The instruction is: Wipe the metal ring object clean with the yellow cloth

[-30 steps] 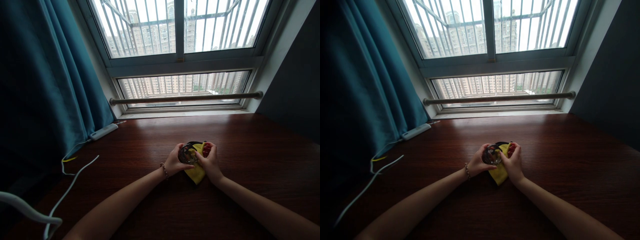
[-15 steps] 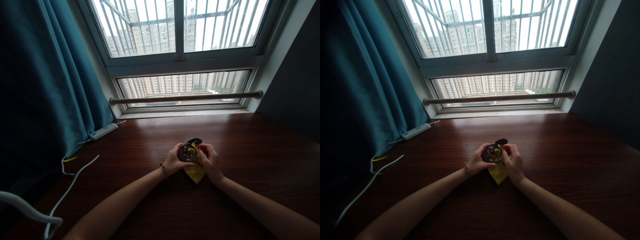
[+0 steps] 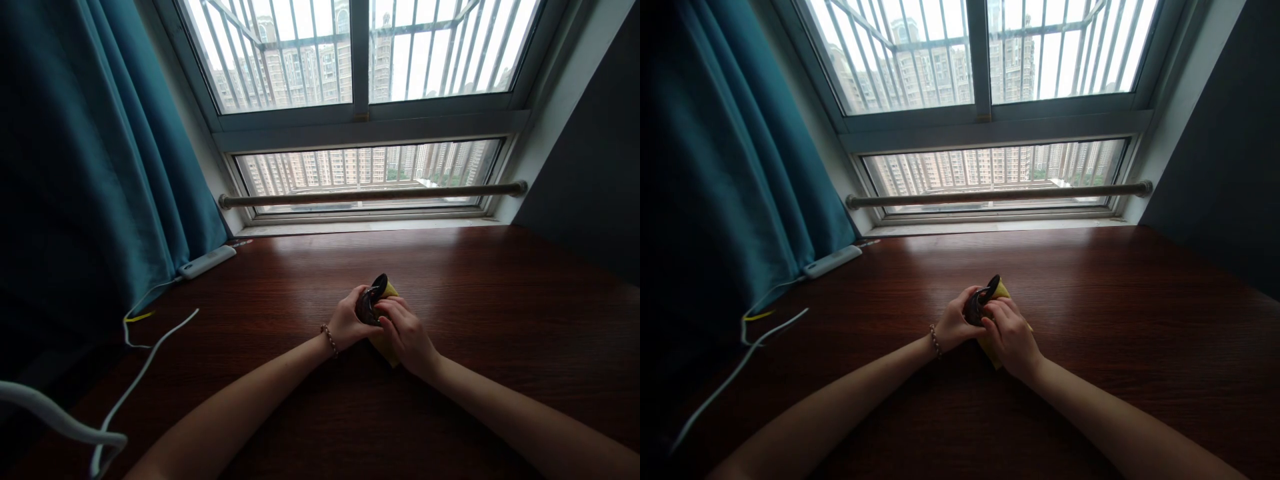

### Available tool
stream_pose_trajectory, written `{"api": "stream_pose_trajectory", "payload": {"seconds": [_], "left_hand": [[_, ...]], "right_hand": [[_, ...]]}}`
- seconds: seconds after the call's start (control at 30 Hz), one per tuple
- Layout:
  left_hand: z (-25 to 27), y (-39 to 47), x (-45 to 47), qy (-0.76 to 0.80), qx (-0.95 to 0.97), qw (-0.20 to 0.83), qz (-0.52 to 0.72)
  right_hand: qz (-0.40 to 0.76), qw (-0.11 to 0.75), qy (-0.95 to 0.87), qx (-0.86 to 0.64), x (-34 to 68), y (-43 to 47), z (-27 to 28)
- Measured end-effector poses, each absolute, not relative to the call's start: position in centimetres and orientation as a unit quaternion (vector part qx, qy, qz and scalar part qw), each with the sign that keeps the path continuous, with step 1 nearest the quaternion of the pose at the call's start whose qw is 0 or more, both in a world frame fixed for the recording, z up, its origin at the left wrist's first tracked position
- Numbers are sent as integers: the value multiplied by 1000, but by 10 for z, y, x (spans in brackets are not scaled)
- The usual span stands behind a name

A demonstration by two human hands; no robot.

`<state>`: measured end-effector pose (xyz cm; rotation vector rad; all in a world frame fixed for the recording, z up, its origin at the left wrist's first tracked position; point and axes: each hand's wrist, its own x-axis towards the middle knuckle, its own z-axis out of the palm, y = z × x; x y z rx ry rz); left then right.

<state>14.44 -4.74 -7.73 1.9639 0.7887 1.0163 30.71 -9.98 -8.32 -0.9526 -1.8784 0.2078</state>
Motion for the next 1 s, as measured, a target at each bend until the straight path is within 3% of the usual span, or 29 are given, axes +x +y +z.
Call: {"api": "stream_pose_trajectory", "payload": {"seconds": [0.3, 0.6, 1.0], "left_hand": [[-81, -51, 143, 311, 806, 292, 410], [-78, -59, 142, 317, 812, 251, 422], [-75, -57, 143, 344, 799, 238, 431]], "right_hand": [[59, 408, -831, -374, 307, -107, -82], [134, 452, -827, -307, 312, -106, -70], [19, 482, -805, -347, 315, -103, -79]]}}
